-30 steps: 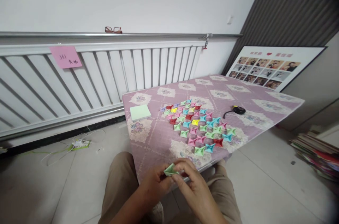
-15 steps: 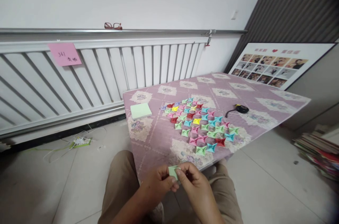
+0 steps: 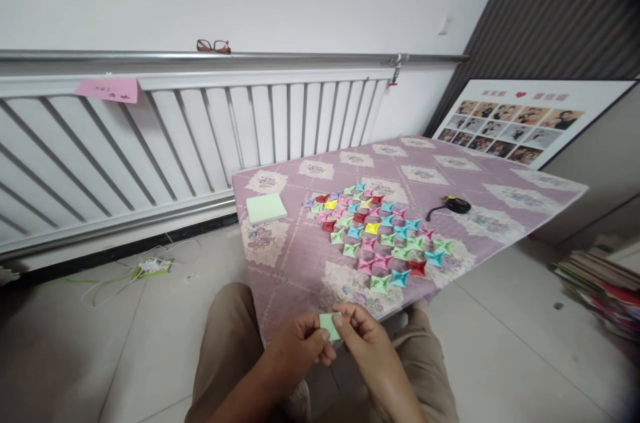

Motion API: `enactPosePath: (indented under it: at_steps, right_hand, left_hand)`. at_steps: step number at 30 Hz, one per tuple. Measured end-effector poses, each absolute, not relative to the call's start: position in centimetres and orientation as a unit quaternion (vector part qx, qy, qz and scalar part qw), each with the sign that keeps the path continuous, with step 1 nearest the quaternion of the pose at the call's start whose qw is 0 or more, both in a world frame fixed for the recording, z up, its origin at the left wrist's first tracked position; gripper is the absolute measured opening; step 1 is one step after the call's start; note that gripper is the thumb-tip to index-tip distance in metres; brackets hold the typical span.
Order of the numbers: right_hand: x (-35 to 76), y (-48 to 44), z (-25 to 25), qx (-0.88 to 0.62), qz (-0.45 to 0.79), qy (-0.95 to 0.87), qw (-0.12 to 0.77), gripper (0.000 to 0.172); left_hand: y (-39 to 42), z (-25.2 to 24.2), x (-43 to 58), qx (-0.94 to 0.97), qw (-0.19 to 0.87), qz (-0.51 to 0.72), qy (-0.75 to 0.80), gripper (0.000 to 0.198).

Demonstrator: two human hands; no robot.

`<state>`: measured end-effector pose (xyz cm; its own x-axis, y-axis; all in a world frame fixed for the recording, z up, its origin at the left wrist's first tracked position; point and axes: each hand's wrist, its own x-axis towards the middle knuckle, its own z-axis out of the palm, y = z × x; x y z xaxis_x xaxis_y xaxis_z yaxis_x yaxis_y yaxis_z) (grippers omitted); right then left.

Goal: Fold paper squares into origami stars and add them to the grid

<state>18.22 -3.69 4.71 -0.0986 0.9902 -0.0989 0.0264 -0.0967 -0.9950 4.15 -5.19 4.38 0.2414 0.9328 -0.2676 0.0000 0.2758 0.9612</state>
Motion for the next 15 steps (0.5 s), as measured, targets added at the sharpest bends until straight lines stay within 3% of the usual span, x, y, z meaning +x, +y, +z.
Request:
enactPosePath:
  at_steps: [3,15]
  right_hand:
    - [18.26,-3.8,5.09,-0.479,0.578,-0.516,0.412,0.04]
    - [17.96,-3.99,5.03,-0.517,0.518,-0.519,0.441,0.044]
  left_hand:
    - [-5.27,4.35,4.08,0.478,0.623,0.37,0.497,0.026]
    - [-5.37,4.14,4.2,0.501,0.603,0.378,0.493,0.023]
